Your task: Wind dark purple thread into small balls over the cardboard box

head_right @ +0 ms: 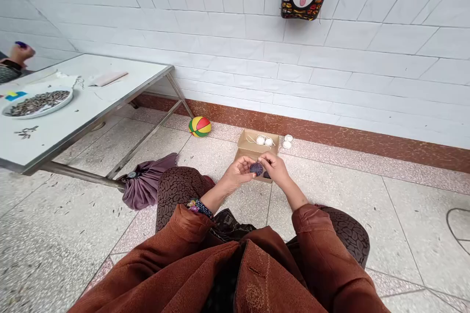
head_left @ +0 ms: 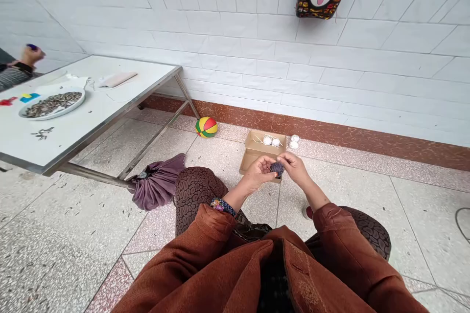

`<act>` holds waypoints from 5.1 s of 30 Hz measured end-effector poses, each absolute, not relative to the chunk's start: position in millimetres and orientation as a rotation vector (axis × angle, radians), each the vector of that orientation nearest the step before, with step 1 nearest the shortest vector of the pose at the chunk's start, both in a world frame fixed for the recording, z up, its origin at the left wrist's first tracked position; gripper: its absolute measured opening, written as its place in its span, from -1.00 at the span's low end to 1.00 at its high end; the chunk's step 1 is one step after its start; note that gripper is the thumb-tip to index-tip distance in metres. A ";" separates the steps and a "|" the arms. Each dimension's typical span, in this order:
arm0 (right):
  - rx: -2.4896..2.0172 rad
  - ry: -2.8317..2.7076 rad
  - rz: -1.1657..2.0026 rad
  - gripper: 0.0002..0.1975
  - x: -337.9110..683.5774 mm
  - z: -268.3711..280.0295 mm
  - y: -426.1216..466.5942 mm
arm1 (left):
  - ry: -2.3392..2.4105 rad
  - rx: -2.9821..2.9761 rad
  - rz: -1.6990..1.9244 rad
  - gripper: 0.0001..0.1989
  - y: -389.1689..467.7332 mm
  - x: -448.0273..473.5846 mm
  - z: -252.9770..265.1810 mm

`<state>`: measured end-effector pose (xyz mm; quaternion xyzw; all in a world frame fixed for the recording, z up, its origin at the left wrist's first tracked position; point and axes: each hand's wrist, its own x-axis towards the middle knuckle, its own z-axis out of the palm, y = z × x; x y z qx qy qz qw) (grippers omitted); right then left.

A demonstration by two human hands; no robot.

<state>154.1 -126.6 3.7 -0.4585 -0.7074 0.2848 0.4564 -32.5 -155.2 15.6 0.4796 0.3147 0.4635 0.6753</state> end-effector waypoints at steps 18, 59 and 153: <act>-0.874 -1.967 0.682 -0.78 156.2 19.7 -102.7 | 0.892 1.068 1.129 -0.39 -139.3 -37.0 -7.1; -0.884 -1.982 0.749 -0.68 167.6 -20.5 -149.2 | 1.099 1.178 1.025 -0.43 -164.3 -30.6 -16.6; -0.854 -2.090 1.027 -0.74 159.3 -45.2 -165.1 | 1.229 0.816 0.977 -0.57 -175.2 -42.0 -31.1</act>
